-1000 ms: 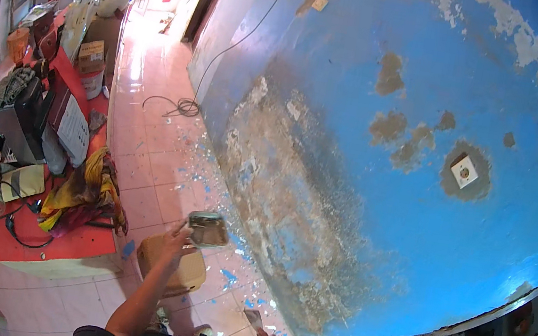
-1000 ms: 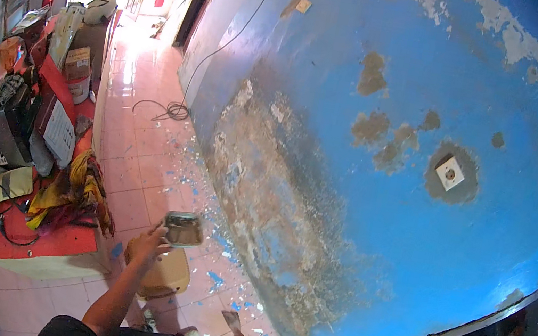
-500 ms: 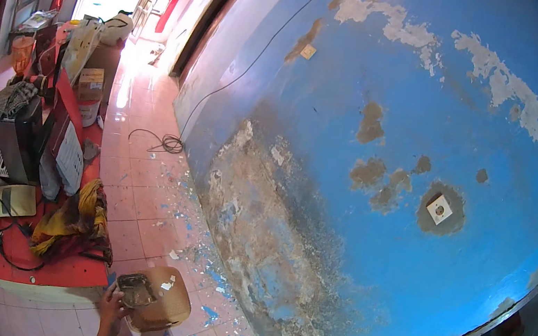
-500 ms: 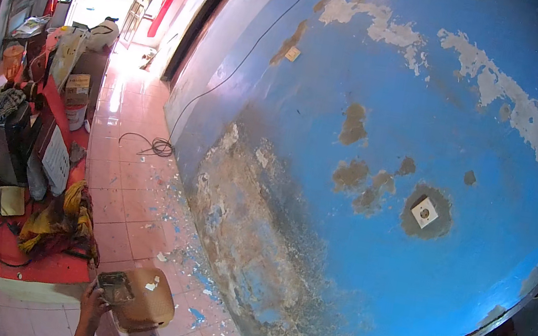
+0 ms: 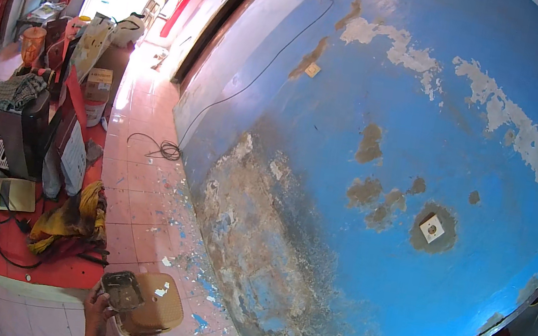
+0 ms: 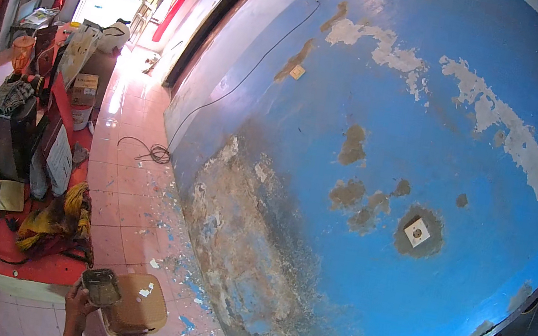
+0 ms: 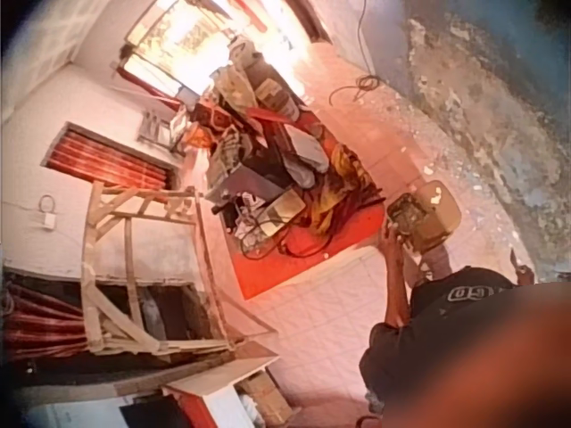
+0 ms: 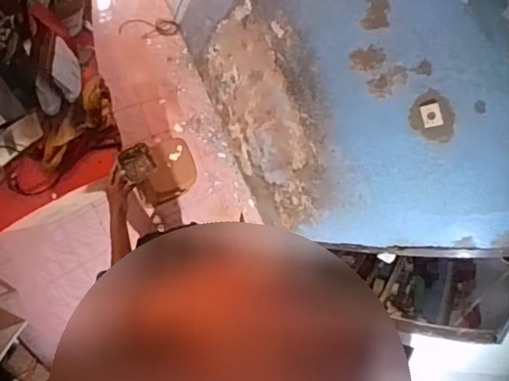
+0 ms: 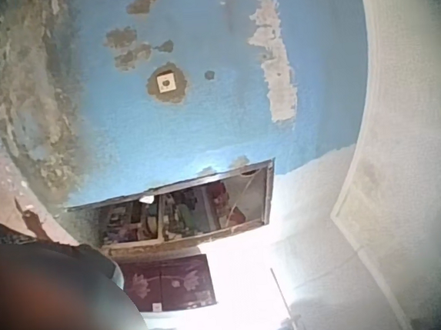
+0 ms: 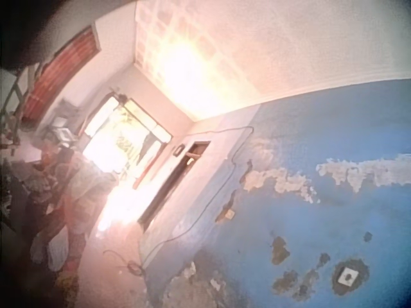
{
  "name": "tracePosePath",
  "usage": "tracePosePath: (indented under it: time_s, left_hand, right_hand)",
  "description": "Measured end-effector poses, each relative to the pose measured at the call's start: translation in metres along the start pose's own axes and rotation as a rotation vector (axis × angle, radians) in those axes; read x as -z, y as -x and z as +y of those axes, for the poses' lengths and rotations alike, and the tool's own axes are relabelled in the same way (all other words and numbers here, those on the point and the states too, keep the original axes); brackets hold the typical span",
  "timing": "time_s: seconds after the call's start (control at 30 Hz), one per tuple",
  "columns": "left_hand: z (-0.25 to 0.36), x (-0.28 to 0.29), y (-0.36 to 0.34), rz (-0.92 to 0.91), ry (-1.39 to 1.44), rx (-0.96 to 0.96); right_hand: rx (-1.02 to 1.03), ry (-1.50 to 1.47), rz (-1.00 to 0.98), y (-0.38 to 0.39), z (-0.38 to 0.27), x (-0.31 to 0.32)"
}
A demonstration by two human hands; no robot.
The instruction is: Applying patching compound to a damaged wall using a putty knife to smooth the surface.
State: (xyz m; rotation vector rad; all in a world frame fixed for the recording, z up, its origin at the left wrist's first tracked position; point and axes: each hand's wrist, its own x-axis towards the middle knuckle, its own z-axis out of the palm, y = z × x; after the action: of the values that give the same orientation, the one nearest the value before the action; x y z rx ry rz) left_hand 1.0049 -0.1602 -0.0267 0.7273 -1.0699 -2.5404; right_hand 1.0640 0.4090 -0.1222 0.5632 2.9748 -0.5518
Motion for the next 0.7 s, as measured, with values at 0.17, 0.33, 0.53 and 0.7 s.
tracePosePath:
  time_s: [0.17, 0.33, 0.53, 0.7]
  left_hand:
    - [0.024, 0.004, 0.011, 0.057, 0.046, -0.102]
    - [0.036, 0.020, 0.012, 0.112, 0.004, -0.150]
    - [0.043, 0.027, 0.007, 0.272, 0.042, -0.183]
    - [0.041, 0.034, 0.013, 0.357, 0.065, -0.203]
  right_hand:
    - [0.017, 0.072, -0.089, -0.017, 0.001, -0.007]
    - [0.022, 0.163, -0.236, -0.007, 0.015, -0.016]
    - [0.059, -0.160, -0.295, 0.032, 0.032, -0.004]
    - [-0.011, -0.155, -0.266, 0.025, -0.014, 0.017]
